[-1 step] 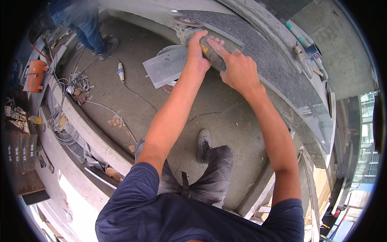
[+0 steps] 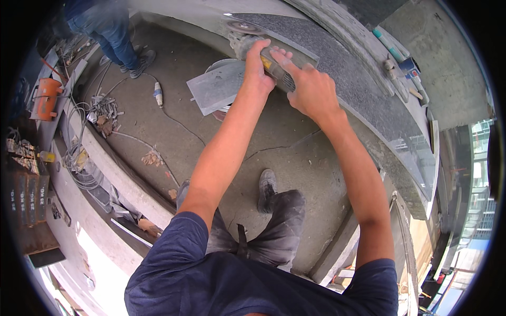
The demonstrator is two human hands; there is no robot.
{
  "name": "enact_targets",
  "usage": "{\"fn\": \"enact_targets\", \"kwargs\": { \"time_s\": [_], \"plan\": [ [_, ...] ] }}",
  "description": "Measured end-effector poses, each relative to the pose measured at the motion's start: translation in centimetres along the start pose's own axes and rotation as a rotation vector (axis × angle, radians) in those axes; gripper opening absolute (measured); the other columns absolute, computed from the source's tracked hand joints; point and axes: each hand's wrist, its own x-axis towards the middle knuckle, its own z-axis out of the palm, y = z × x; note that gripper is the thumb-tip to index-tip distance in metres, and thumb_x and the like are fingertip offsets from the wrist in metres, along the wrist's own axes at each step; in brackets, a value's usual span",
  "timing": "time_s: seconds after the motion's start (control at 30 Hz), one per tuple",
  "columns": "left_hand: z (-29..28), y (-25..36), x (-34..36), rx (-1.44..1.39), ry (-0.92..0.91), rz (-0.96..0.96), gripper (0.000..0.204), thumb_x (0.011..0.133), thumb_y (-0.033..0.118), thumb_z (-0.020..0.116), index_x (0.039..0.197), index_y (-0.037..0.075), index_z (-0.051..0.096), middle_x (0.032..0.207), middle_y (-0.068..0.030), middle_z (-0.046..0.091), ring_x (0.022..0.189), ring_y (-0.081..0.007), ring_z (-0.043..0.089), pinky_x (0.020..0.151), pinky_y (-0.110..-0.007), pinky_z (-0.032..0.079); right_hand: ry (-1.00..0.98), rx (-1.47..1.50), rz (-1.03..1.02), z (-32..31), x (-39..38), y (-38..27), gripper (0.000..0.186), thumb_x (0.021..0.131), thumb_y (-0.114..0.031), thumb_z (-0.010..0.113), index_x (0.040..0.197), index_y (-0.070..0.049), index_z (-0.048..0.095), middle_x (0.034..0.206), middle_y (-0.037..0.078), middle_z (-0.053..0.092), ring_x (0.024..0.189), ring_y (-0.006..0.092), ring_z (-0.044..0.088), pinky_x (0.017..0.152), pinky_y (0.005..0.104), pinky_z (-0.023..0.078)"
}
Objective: The person uses an angle grinder to grind the edge of a large stone slab. They hold the slab with one hand and operate the grinder with the other, moving along the edge to smooth or shape it. Dust is generated during the process.
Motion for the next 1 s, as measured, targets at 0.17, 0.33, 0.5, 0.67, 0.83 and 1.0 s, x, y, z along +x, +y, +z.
{"fn": "enact_targets", "kwargs": {
  "time_s": [0.17,0.33,0.5,0.67,0.83,1.0],
  "plan": [
    [0.8,1.0,1.1,-0.01,-0.001,0.014,0.043,0.095,0.033,0.08,0.113,-0.003,0.066,0.106,-0.0172,0.074,0.115,-0.0444,0.077,0.107,-0.054,0.062,-0.017,0.022,-0.01,-0.2,1.9,0.4,0.1,0.084,0.0,0.079,0.172,-0.042,0.055,0.109,0.022,0.08,0.089,0.0464,0.082,0.076,0.0555,0.067],
    [0.9,2.2,1.8,-0.008,0.032,0.055,0.043,0.093,0.03,0.082,0.115,-0.004,0.064,0.107,-0.0186,0.073,0.113,-0.0445,0.077,0.106,-0.053,0.063,-0.038,0.043,-0.028,0.0,3.3,0.4,0.099,0.084,0.0,0.078,0.171,-0.041,0.055,0.108,0.022,0.081,0.093,0.0466,0.081,0.078,0.0564,0.067],
    [1.3,2.8,1.5,-0.04,0.056,0.059,0.038,0.095,0.023,0.081,0.117,0.0,0.06,0.102,-0.0164,0.068,0.095,-0.0359,0.075,0.1,-0.054,0.068,-0.051,0.054,-0.013,0.0,3.8,0.0,0.101,0.085,-0.002,0.08,0.173,-0.043,0.053,0.108,0.021,0.08,0.092,0.0457,0.082,0.077,0.0559,0.067],
    [2.2,0.7,-0.9,-0.014,0.066,0.051,0.035,0.094,0.022,0.083,0.114,0.003,0.061,0.101,-0.0122,0.066,0.095,-0.0319,0.075,0.099,-0.052,0.068,-0.186,0.048,0.056,-2.3,2.0,0.2,0.107,0.085,-0.007,0.084,0.177,-0.045,0.046,0.108,0.02,0.076,0.088,0.0442,0.082,0.075,0.0548,0.067],
    [3.4,-0.9,-2.0,-0.043,0.1,0.041,0.033,0.094,0.022,0.084,0.113,0.005,0.063,0.104,-0.0102,0.067,0.098,-0.0312,0.076,0.1,-0.051,0.068,-0.253,0.085,0.041,-4.1,1.2,1.6,0.111,0.086,-0.009,0.085,0.18,-0.046,0.039,0.106,0.02,0.072,0.083,0.0438,0.081,0.075,0.0551,0.067],
    [3.8,0.3,-1.6,-0.042,0.17,0.06,0.033,0.094,0.02,0.085,0.115,0.004,0.066,0.111,-0.0101,0.068,0.099,-0.0307,0.077,0.101,-0.052,0.069,-0.348,0.133,0.006,-3.8,3.1,2.0,0.113,0.087,-0.01,0.085,0.182,-0.045,0.034,0.108,0.023,0.071,0.083,0.0445,0.081,0.076,0.056,0.067]
  ]
}}
